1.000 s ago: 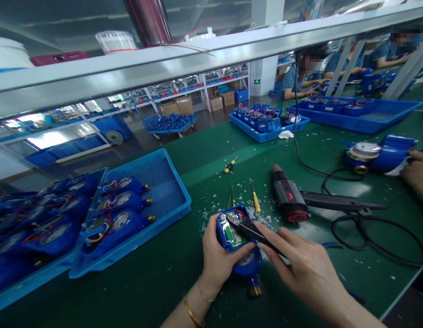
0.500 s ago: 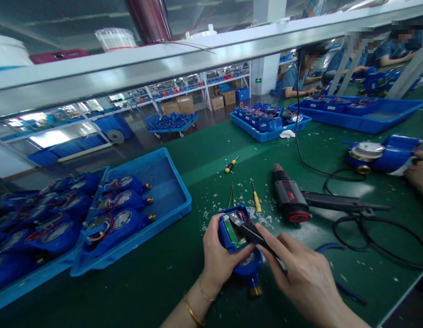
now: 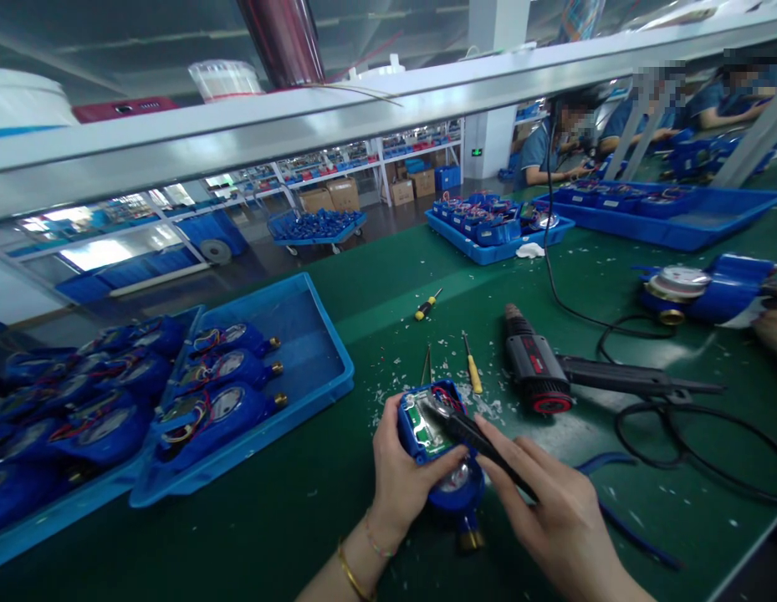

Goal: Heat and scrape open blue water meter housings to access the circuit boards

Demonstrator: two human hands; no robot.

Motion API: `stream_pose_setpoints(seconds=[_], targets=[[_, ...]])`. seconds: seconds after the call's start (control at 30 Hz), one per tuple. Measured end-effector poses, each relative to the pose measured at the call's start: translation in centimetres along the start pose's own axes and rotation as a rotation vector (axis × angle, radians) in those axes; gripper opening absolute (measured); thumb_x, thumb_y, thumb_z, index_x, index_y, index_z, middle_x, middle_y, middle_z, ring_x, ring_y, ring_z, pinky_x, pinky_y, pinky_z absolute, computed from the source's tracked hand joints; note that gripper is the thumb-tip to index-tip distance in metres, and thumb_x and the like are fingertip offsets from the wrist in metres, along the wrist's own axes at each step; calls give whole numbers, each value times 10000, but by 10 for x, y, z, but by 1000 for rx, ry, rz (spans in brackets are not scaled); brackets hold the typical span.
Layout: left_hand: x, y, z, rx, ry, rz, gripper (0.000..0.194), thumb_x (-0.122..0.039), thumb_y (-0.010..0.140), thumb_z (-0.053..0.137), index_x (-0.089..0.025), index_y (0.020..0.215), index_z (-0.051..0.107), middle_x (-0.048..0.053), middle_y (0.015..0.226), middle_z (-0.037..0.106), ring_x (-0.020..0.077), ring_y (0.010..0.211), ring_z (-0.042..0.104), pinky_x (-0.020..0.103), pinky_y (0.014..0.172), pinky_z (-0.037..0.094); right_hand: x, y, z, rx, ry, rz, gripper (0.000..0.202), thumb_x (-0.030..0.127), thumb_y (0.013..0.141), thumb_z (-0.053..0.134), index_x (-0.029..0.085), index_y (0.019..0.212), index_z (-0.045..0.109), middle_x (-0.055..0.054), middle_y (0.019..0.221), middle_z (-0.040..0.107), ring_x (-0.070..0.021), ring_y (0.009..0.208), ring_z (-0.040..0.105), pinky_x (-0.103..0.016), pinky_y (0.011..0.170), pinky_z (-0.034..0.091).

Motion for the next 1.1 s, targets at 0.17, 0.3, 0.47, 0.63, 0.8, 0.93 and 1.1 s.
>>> stream_pose_setpoints(seconds=[0.17, 0.3, 0.47, 0.63, 0.8, 0.93, 1.1], targets=[[0, 0, 1, 36, -27, -2, 837, -525, 574, 903, -202, 1231, 496, 113, 1157, 653, 338, 1077, 646, 558, 1001, 482, -5, 11, -7, 79, 13, 22, 376, 281, 1022, 485, 229, 1390, 536, -17, 812, 628, -124, 637, 638, -225, 566, 505], [-1, 0, 1, 43, -28, -11, 816, -513, 573, 905, -202, 1209, 501, 104, 1147, 653, 335, 1067, 645, 549, 991, 488, -4, 20, -9, 119, -22, -39, 363, 303, 1026, 468, 211, 1368, 548, 2, 755, 596, -134, 589, 628, -239, 512, 479], [-7, -1, 0, 36, 31, 43, 764, -504, 595, 894, -207, 1184, 510, 84, 1105, 663, 309, 1015, 657, 503, 946, 514, -4, 25, -13, 161, -46, -51, 357, 334, 1039, 427, 212, 1347, 562, -5, 765, 622, -149, 582, 649, -248, 481, 473], [-13, -1, 0, 18, 112, 113, 719, -494, 611, 880, -194, 1161, 527, 85, 1079, 676, 299, 980, 672, 471, 901, 540, 7, 24, -15, 141, -201, -56, 384, 367, 1055, 353, 207, 1289, 612, 0, 715, 623, -167, 498, 639, -280, 424, 449], [-12, -1, -1, -4, 143, 144, 693, -470, 614, 864, -177, 1150, 536, 93, 1050, 690, 299, 941, 685, 467, 872, 556, 24, 23, -13, 27, -408, -99, 455, 363, 1065, 295, 164, 1186, 685, 16, 614, 543, -151, 386, 561, -292, 344, 338], [-10, -1, -2, -10, 157, 131, 695, -485, 612, 865, -174, 1144, 544, 99, 1044, 697, 305, 938, 690, 476, 872, 560, 24, 22, -8, 8, -461, -135, 455, 355, 1068, 298, 160, 1178, 694, 14, 620, 514, -137, 423, 563, -281, 388, 340], [-8, 0, -4, -27, 170, 119, 707, -483, 605, 869, -167, 1146, 543, 106, 1046, 697, 309, 945, 690, 481, 879, 560, 17, 16, 0, -1, -447, -151, 391, 330, 1065, 346, 158, 1252, 643, 23, 649, 505, -120, 468, 572, -263, 439, 356]])
Point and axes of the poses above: each hand's wrist, its own y-axis towards the middle knuckle, its own z-axis out of the palm, x = y × z, the point moved 5 cm from there along y, towards the middle knuckle
